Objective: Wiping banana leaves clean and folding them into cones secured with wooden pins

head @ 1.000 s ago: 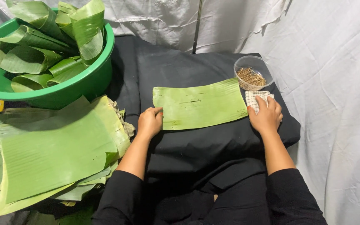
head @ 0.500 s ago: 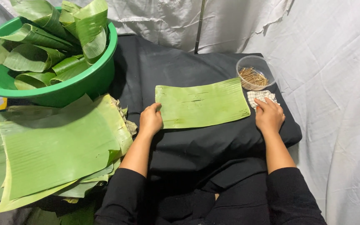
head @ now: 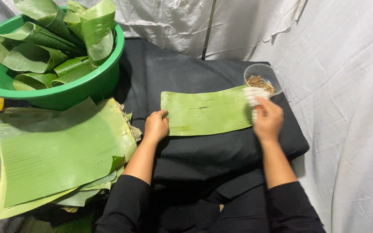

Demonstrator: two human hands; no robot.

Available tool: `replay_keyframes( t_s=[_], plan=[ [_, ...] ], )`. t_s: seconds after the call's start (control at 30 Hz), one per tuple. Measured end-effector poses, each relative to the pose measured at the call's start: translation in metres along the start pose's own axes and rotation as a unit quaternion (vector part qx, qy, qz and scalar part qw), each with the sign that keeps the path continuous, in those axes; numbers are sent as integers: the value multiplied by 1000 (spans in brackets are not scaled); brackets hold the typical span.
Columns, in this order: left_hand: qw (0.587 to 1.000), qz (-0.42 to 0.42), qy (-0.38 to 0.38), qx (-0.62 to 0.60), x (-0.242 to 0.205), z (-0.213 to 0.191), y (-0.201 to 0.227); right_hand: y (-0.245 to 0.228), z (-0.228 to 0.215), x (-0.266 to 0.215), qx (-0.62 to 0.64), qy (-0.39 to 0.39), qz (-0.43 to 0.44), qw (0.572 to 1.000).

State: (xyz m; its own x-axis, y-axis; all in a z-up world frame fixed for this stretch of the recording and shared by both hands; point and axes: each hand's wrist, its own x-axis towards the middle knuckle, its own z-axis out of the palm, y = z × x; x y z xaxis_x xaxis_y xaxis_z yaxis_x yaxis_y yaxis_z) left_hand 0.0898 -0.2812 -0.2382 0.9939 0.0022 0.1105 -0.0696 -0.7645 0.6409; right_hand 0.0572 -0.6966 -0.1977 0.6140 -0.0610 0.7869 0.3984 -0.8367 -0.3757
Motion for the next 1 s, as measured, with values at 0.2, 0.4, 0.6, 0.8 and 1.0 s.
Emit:
replay_keyframes(
  t_s=[0.2,0.4,0.6,0.8,1.0],
  plan=[
    [999,-4,-40,25,-2,-11,10,-131,76,2,59,-166,-93,980],
    [998,-5,-62,13,-5,-17,15,-183,112,-1,-70,-449,-11,891],
    [998,-18,-63,14,-2,-18,15,-159,107,13,-107,-465,32,878],
    [997,-33,-61,19,0,-13,12,-64,87,7,-108,-402,84,905],
    [997,-39,-68,7,-1,-15,14,-32,57,18,-154,-439,198,863]
  ],
)
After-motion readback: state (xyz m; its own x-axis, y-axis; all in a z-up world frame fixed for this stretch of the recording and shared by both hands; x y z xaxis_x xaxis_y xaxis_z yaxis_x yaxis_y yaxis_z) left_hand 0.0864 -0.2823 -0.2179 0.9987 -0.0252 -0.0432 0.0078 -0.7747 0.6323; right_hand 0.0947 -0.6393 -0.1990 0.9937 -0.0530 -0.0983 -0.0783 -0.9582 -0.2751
